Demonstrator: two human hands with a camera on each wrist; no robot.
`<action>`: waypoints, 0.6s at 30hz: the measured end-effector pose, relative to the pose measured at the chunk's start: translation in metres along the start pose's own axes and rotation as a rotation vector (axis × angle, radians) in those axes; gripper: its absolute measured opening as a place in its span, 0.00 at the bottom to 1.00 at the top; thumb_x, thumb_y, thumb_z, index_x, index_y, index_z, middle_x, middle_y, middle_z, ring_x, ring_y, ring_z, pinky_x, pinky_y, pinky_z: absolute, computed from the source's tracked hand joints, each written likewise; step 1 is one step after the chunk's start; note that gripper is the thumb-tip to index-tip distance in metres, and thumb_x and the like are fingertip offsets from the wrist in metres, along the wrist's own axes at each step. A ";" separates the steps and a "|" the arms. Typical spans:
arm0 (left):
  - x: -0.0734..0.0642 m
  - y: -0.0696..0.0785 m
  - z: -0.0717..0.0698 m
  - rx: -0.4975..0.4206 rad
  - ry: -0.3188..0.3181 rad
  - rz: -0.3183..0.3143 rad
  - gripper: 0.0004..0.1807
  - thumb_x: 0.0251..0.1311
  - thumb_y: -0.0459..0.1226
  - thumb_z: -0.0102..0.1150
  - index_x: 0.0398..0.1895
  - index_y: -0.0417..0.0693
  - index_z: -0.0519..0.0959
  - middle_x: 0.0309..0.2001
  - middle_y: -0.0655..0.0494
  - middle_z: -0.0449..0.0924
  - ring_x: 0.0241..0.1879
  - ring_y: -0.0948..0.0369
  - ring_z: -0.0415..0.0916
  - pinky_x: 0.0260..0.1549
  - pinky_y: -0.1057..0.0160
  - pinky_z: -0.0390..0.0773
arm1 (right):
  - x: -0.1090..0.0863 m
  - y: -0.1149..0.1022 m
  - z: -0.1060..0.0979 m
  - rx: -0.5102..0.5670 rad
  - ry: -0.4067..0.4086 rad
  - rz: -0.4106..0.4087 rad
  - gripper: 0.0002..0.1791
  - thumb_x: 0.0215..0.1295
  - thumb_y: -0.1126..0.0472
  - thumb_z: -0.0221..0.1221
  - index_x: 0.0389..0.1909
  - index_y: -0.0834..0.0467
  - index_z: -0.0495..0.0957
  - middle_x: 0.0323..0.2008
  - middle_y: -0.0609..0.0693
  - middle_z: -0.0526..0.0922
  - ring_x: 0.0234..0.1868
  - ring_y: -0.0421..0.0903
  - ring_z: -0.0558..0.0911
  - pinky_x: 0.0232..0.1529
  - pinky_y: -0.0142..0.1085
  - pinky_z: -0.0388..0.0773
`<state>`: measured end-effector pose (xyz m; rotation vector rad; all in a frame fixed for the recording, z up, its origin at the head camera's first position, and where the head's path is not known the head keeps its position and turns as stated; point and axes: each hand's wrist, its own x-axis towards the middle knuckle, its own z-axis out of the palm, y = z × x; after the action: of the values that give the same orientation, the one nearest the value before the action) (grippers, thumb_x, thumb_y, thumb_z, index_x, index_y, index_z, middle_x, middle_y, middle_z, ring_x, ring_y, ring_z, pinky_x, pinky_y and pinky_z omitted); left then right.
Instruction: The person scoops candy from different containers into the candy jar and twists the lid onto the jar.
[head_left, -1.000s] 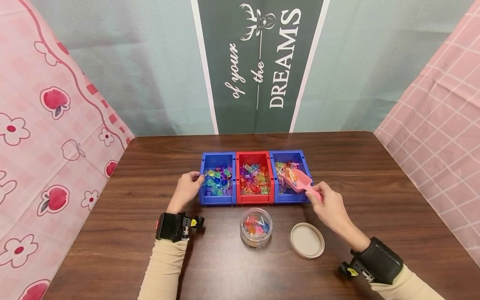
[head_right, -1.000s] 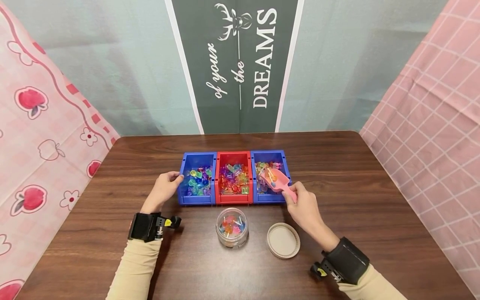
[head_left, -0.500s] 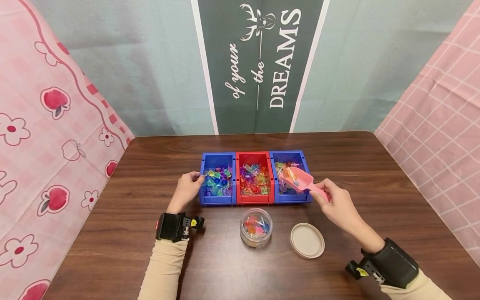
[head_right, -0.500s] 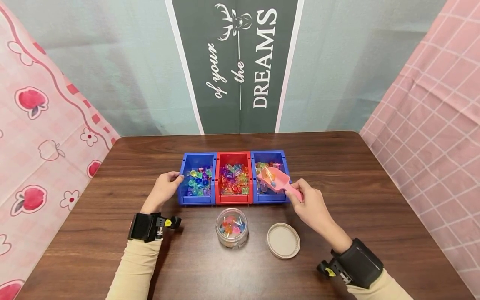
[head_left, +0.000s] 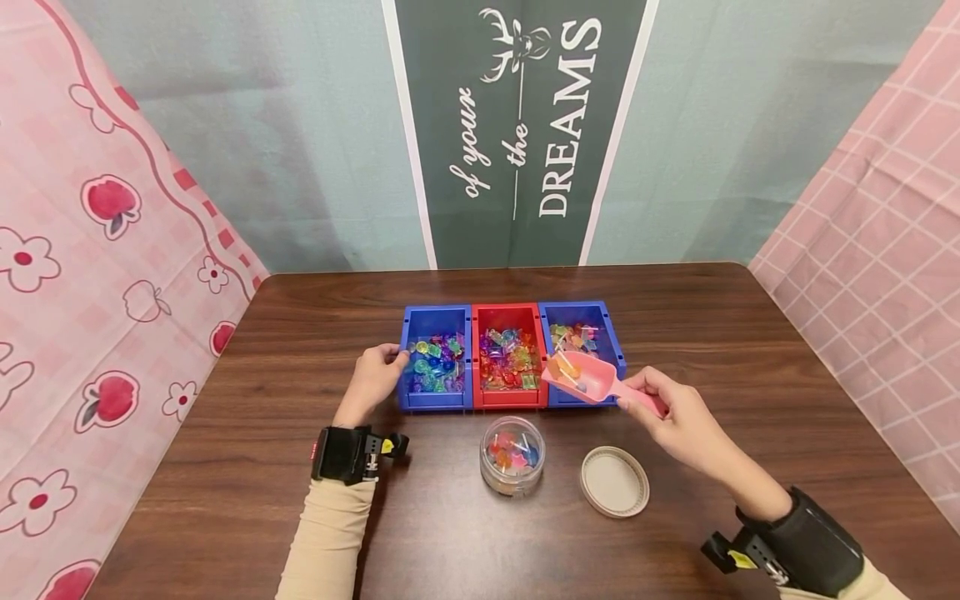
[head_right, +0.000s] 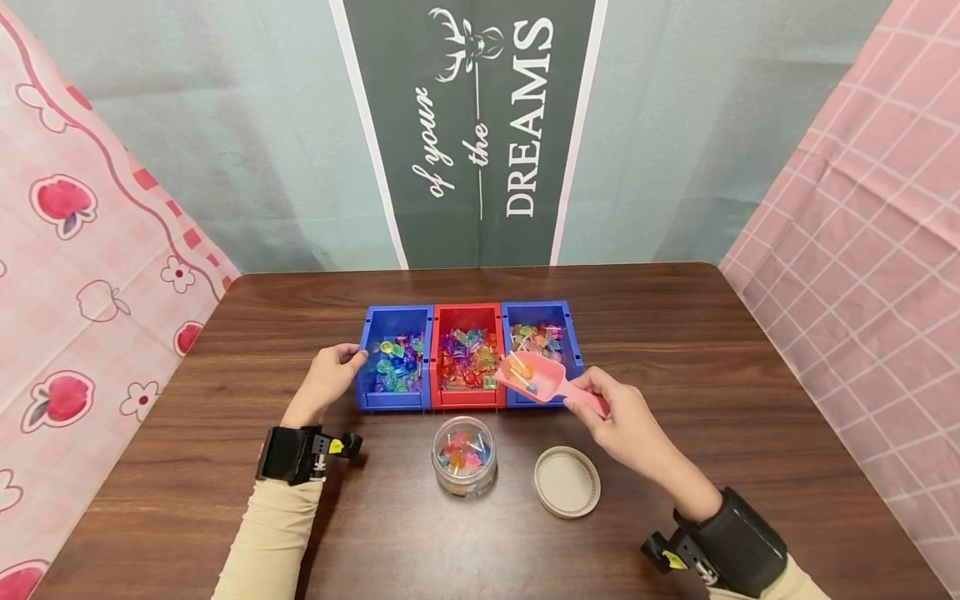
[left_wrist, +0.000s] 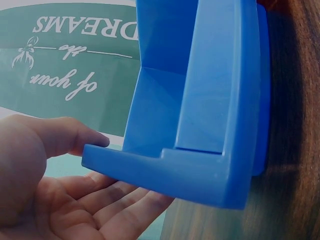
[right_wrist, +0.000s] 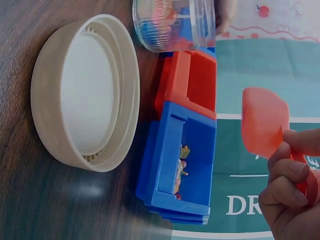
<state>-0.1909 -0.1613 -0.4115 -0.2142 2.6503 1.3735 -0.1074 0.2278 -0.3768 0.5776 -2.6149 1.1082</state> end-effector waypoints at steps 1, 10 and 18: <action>0.000 0.000 0.000 -0.001 0.000 0.001 0.22 0.72 0.40 0.44 0.60 0.34 0.71 0.54 0.36 0.78 0.48 0.51 0.76 0.55 0.51 0.79 | 0.000 0.000 0.000 0.008 -0.010 -0.008 0.12 0.51 0.73 0.67 0.33 0.58 0.77 0.16 0.40 0.67 0.18 0.26 0.60 0.14 0.24 0.59; -0.001 -0.002 0.000 -0.007 0.002 0.001 0.22 0.72 0.40 0.44 0.61 0.34 0.71 0.55 0.36 0.78 0.48 0.51 0.76 0.56 0.51 0.78 | -0.002 -0.005 -0.003 0.090 -0.148 -0.123 0.13 0.52 0.71 0.66 0.36 0.54 0.76 0.20 0.40 0.71 0.22 0.26 0.64 0.18 0.23 0.62; 0.001 0.000 0.000 0.000 0.011 0.003 0.22 0.71 0.40 0.45 0.60 0.34 0.72 0.54 0.36 0.79 0.46 0.52 0.76 0.54 0.52 0.79 | -0.003 -0.008 -0.004 0.186 -0.329 -0.188 0.12 0.57 0.72 0.62 0.38 0.53 0.75 0.23 0.42 0.72 0.26 0.27 0.67 0.21 0.23 0.65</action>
<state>-0.1915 -0.1614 -0.4116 -0.2176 2.6608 1.3771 -0.1006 0.2267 -0.3700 1.1081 -2.6628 1.2974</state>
